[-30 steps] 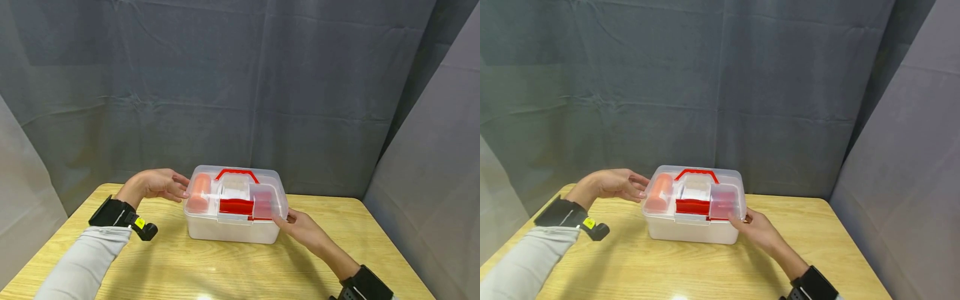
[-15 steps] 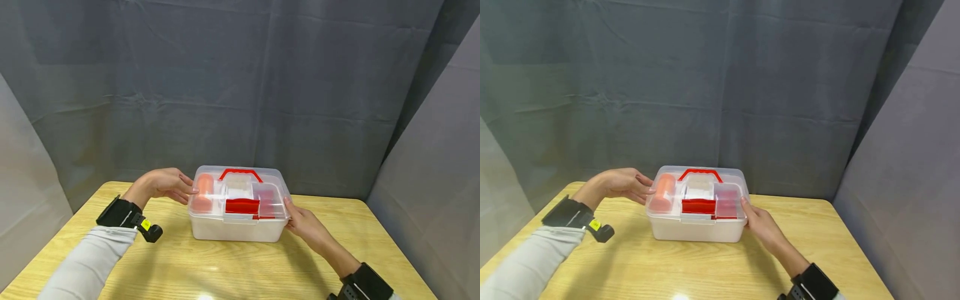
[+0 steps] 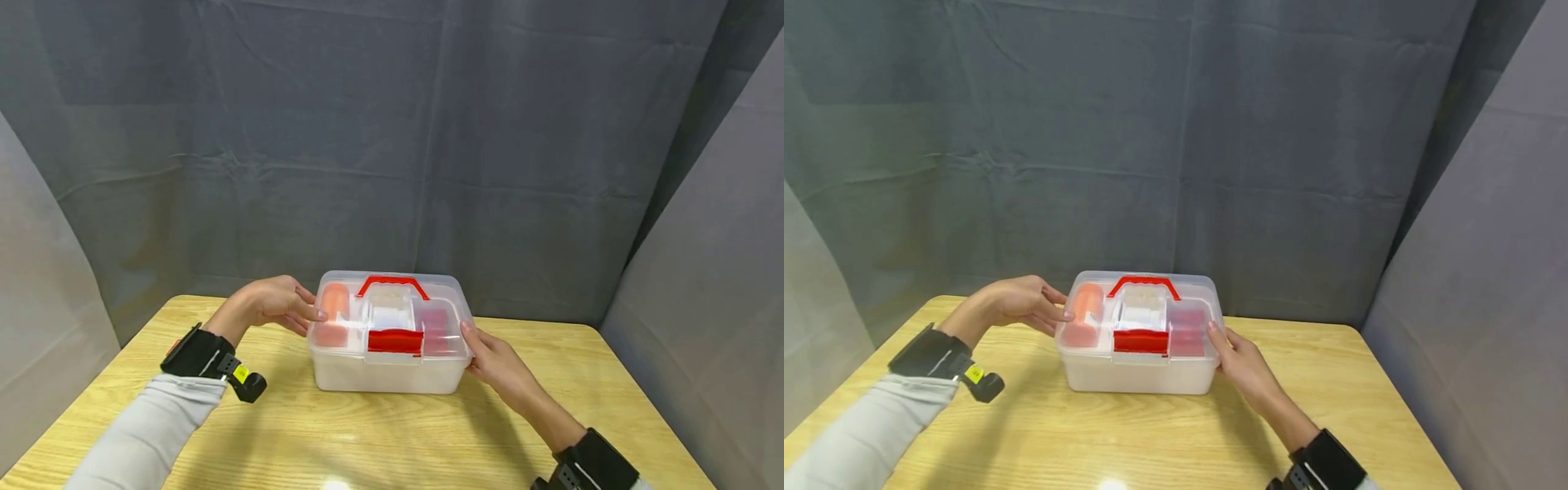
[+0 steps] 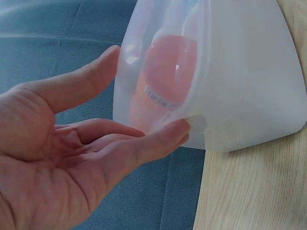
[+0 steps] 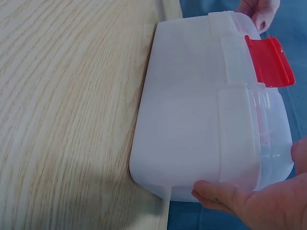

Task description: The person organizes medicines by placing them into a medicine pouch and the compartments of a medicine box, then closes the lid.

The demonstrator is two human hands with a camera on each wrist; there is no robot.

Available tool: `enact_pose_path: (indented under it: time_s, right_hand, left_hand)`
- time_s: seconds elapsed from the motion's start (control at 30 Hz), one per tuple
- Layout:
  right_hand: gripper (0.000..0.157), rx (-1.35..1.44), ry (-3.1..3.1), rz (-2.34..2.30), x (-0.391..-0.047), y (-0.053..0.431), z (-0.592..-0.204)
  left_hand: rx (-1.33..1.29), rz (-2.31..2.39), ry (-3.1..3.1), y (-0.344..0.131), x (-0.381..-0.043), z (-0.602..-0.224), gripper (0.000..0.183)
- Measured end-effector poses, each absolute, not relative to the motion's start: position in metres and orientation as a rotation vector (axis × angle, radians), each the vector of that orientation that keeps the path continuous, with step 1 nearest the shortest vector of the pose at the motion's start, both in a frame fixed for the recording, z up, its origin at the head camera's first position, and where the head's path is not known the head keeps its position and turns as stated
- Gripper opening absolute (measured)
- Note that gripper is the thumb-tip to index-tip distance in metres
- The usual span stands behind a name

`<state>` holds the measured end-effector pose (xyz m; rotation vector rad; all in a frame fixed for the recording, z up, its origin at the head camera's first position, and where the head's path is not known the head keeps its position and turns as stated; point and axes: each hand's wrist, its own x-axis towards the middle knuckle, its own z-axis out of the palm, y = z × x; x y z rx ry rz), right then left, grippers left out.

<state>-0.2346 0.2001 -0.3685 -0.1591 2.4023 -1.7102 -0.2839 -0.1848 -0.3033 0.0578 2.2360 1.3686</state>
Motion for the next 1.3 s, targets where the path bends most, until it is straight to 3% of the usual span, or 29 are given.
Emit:
enact_pose_path:
  time_s: [1.3]
  right_hand:
    - [0.066,-0.131,2.411,-1.755,-0.2363,0.1976,-0.3648]
  left_hand:
    - [0.037,1.249,2.348,-0.1770,-0.2795,-0.3029,0.063]
